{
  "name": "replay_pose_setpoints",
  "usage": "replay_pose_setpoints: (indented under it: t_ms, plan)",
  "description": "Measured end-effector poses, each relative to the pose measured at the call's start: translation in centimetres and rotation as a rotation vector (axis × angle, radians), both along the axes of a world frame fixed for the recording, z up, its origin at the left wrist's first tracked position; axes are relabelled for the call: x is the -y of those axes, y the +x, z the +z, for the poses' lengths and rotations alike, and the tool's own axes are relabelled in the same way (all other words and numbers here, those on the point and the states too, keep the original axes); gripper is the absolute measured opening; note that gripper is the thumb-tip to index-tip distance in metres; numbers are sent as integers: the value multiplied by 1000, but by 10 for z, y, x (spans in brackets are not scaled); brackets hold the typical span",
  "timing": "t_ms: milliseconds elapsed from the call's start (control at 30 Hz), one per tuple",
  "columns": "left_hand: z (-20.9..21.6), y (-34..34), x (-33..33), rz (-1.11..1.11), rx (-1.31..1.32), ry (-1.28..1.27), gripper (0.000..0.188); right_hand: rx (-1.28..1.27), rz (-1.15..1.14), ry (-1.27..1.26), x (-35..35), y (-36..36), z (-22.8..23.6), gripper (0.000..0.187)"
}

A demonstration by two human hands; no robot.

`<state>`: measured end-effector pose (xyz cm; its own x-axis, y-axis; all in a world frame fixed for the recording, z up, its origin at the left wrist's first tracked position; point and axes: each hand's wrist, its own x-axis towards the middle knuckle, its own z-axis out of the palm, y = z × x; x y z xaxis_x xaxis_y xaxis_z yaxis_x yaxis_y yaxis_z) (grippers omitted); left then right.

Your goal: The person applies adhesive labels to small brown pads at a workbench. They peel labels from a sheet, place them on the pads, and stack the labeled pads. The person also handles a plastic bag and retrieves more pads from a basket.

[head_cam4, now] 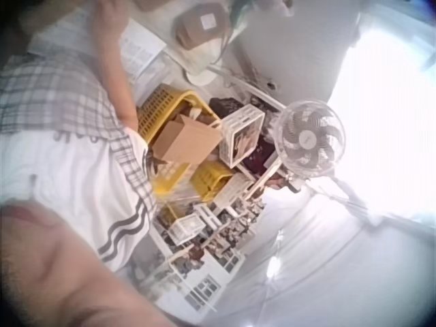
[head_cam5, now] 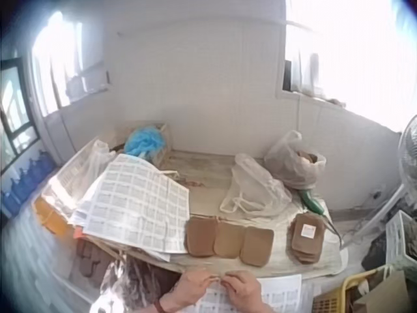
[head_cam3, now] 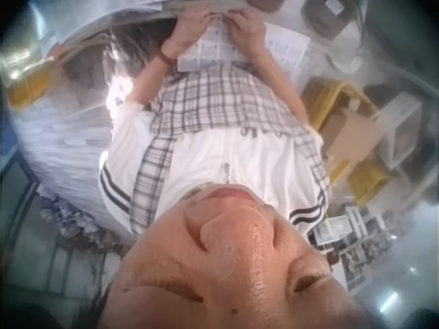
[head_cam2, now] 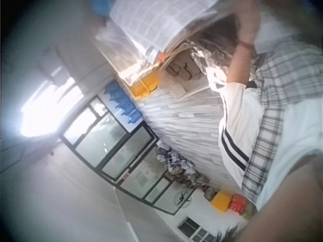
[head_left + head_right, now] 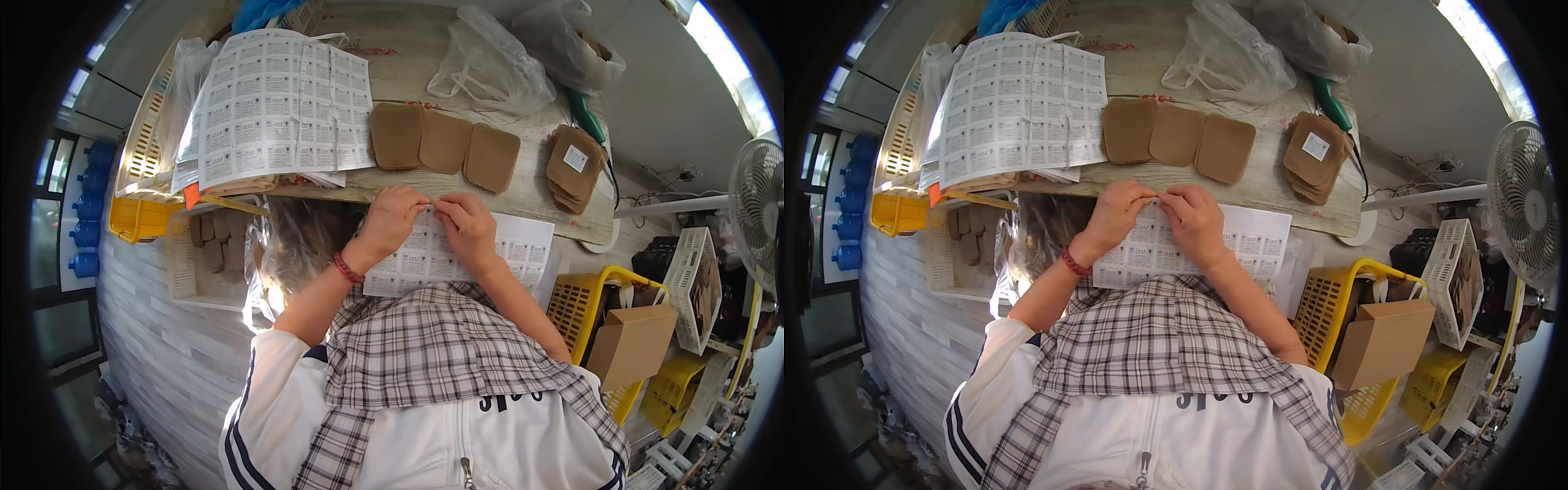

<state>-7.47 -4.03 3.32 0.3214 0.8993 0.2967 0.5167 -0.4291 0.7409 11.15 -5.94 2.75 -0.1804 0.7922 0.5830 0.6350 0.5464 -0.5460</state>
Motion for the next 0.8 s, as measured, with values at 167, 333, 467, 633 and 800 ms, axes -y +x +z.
replay_pose_setpoints:
  t_ms: [167,333,467,633,800]
  plan:
    - [-1,4,-5,-20,94,-171,10,89,17,68,2,5,2,24]
    - [-2,6,-6,-22,100,-234,11,57,10,28,4,6,2,23]
    - [-4,7,-8,-17,79,-243,11,4,41,-3,2,7,-1,21]
    - [3,10,-7,-43,-25,-159,10,-344,-56,-440,5,4,4,15]
    - [5,9,-5,-76,-89,-123,8,-386,71,-863,-7,22,-6,14]
